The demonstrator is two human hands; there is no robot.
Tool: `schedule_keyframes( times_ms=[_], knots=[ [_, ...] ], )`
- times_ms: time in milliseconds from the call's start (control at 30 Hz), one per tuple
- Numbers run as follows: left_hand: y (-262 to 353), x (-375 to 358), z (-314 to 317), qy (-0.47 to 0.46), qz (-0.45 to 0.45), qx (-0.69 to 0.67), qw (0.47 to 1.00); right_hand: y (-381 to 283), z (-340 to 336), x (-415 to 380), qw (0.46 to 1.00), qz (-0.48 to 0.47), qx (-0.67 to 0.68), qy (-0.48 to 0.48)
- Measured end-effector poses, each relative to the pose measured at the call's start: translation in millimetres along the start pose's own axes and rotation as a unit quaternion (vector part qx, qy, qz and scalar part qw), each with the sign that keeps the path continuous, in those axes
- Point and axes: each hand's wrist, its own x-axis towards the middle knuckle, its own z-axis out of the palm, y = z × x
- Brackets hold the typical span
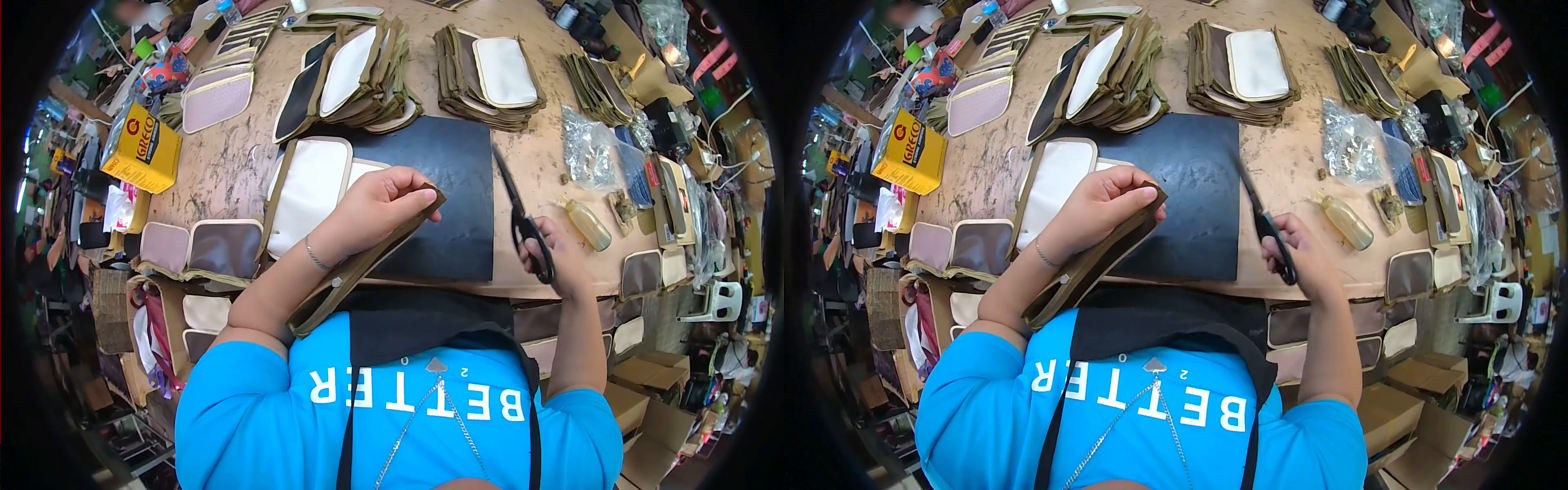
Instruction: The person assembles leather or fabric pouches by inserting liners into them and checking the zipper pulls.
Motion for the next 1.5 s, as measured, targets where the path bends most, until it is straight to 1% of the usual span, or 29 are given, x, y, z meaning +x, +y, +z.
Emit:
schedule_keyframes(
  times_ms=[67, 100, 200, 233, 333, 733, 833, 933, 1033, 1133, 1167, 1200, 1233, 1267, 1300, 1333, 1367, 1400, 1433, 1467, 1500],
  knots=[
    [1, 1, 0, 0.009, -0.006, 0.011, 1.000, -11, 18, -3, 0.995, -0.019, -0.021, -0.101],
    [1, 1, -1, 0.015, -0.010, 0.019, 1.000, -12, 16, -1, 0.987, 0.017, -0.035, -0.153],
    [-1, 2, -3, 0.024, -0.023, 0.016, 0.999, -18, 36, 0, 0.978, -0.025, -0.130, -0.162],
    [-2, 2, -3, 0.025, -0.028, 0.009, 0.999, -22, 41, 0, 0.978, -0.038, -0.132, -0.157],
    [-3, 3, -3, 0.034, -0.037, 0.004, 0.999, -19, 43, 5, 0.980, -0.034, -0.139, -0.141],
    [-9, 9, -3, 0.027, -0.017, -0.018, 0.999, -19, 45, 8, 0.985, -0.029, -0.151, -0.080],
    [-9, 7, -4, 0.027, -0.034, -0.011, 0.999, -17, 46, 7, 0.986, -0.043, -0.148, -0.064],
    [-9, 7, -5, 0.018, -0.034, 0.004, 0.999, -11, 46, 7, 0.988, -0.040, -0.141, -0.055],
    [-9, 6, -7, 0.013, -0.031, 0.005, 0.999, -20, 48, 3, 0.990, -0.019, -0.126, -0.059],
    [1, 3, -17, 0.026, 0.045, -0.067, 0.996, -25, 44, 7, 0.992, 0.013, -0.127, -0.019],
    [16, -2, -26, 0.060, 0.043, -0.062, 0.995, -23, 40, 11, 0.984, -0.008, -0.179, 0.011],
    [31, -4, -39, 0.089, 0.097, -0.032, 0.991, -18, 32, 15, 0.972, -0.027, -0.230, 0.040],
    [57, -8, -48, 0.131, 0.152, 0.034, 0.979, -16, 27, 19, 0.957, -0.046, -0.279, 0.069],
    [77, -9, -58, 0.165, 0.181, 0.030, 0.969, -16, 25, 21, 0.928, -0.046, -0.353, 0.109],
    [99, -8, -76, 0.206, 0.217, 0.112, 0.948, -18, 24, 23, 0.892, -0.047, -0.425, 0.149],
    [122, -6, -89, 0.258, 0.220, 0.187, 0.922, -19, 22, 25, 0.848, -0.048, -0.493, 0.188],
    [140, 3, -109, 0.289, 0.234, 0.289, 0.882, -13, 16, 29, 0.838, -0.064, -0.501, 0.208],
    [160, 8, -136, 0.309, 0.250, 0.511, 0.762, -11, 14, 32, 0.824, -0.069, -0.515, 0.224],
    [165, 35, -144, 0.344, 0.278, 0.426, 0.789, -11, 13, 33, 0.811, -0.074, -0.530, 0.238],
    [170, 62, -151, 0.375, 0.314, 0.336, 0.805, -10, 13, 35, 0.796, -0.078, -0.544, 0.252],
    [166, 88, -168, 0.375, 0.332, 0.339, 0.796, -12, 12, 35, 0.807, -0.051, -0.536, 0.241]
  ],
)
